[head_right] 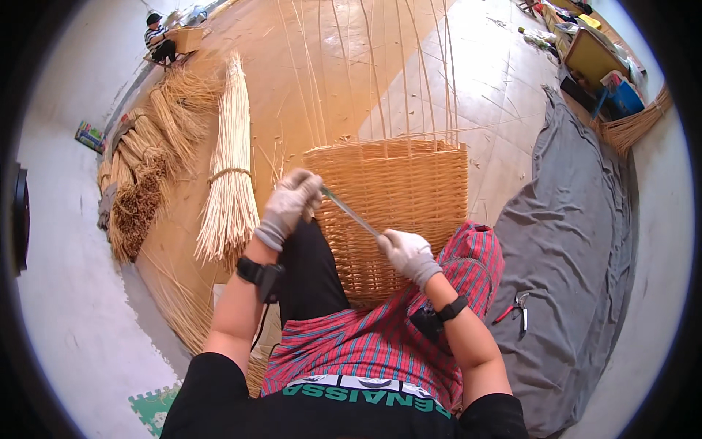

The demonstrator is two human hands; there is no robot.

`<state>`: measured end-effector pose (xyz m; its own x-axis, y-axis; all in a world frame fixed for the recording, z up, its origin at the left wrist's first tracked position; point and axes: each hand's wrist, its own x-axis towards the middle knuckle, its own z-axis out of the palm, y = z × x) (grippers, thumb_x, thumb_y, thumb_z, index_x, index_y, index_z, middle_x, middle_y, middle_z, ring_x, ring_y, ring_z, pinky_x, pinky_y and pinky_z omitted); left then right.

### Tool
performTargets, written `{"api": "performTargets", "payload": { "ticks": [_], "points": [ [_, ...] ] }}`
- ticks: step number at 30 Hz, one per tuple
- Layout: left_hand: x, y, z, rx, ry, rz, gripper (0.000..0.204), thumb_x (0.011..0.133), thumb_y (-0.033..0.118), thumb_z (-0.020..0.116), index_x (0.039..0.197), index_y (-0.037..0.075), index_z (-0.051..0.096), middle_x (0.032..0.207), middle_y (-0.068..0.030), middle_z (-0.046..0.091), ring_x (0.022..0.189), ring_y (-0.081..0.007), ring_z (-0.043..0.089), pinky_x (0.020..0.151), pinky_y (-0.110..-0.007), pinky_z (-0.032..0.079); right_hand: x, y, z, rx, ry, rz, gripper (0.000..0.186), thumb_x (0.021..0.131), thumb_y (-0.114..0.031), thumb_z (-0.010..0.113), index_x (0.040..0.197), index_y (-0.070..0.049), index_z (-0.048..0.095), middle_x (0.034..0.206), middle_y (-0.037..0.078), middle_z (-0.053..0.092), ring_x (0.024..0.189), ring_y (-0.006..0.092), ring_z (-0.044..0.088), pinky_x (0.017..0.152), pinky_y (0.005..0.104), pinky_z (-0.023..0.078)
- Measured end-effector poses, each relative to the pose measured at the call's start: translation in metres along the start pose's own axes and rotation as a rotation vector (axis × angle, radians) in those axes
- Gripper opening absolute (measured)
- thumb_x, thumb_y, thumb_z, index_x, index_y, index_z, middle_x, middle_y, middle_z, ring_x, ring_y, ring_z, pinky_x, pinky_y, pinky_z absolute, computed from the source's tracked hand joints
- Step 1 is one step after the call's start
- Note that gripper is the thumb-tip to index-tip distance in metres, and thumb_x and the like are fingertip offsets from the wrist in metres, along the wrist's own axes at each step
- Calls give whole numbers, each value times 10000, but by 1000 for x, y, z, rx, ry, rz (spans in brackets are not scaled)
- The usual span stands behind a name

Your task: Weaving a rectangular wicker basket from rattan strips and measuring it with a tape measure.

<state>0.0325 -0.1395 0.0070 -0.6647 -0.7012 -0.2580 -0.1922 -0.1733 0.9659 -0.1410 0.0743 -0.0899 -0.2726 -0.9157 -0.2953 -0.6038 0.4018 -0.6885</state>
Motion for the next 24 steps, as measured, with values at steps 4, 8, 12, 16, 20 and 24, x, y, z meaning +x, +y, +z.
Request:
{"api": "performTargets", "payload": {
  "ticks": [4, 8, 12, 16, 20, 24],
  "points": [
    [58, -34, -38, 536, 269, 274, 582, 870, 267, 795, 1361, 123, 519, 1155, -178, 642, 904, -279, 687, 810, -393, 570, 23, 15, 20, 145, 159, -167, 369, 1008, -376, 513, 943, -82, 726, 893, 112, 739, 881, 289, 696, 817, 397, 535],
    [71, -27, -8, 900, 166, 107, 823, 750, 250, 846, 1459, 188, 433, 1314, -256, 587, 1242, -421, 579, 1058, -459, 471, 69, -17, 22, 562, -11, 198, 426, 1017, -362, 461, 880, -68, 737, 854, 109, 743, 846, 253, 707, 820, 369, 545],
    [91, -39, -2, 930, 153, 66, 880, 738, 232, 852, 1490, 194, 397, 1368, -256, 568, 1256, -424, 569, 1063, -450, 465, 52, 12, 86, 589, -10, 312, 519, 1021, -431, 405, 944, -39, 738, 920, 184, 739, 930, 332, 706, 868, 404, 541],
    [144, -67, -37, 951, 117, 284, 894, 761, 274, 859, 1504, 129, 383, 1387, -236, 584, 1276, -377, 580, 1067, -410, 463, -25, 19, 146, 211, 18, 255, 500, 1024, -420, 365, 1093, -65, 711, 1095, 259, 693, 1092, 425, 637, 982, 466, 486],
    [167, -63, -50, 929, 52, 223, 895, 784, 320, 841, 1527, 150, 372, 1383, -227, 599, 1293, -370, 572, 1068, -412, 465, -56, 42, 153, 162, -172, 178, 472, 1024, -396, 363, 1041, -84, 717, 1018, 211, 722, 1018, 385, 676, 904, 446, 514],
    [177, -61, -32, 1027, 98, 154, 874, 796, 323, 828, 1533, 194, 378, 1408, -217, 587, 1298, -383, 568, 1063, -436, 474, -55, 54, 160, 320, -266, 472, 486, 1025, -416, 379, 1005, -78, 728, 877, 174, 735, 925, 362, 698, 826, 433, 530]
  ]
}}
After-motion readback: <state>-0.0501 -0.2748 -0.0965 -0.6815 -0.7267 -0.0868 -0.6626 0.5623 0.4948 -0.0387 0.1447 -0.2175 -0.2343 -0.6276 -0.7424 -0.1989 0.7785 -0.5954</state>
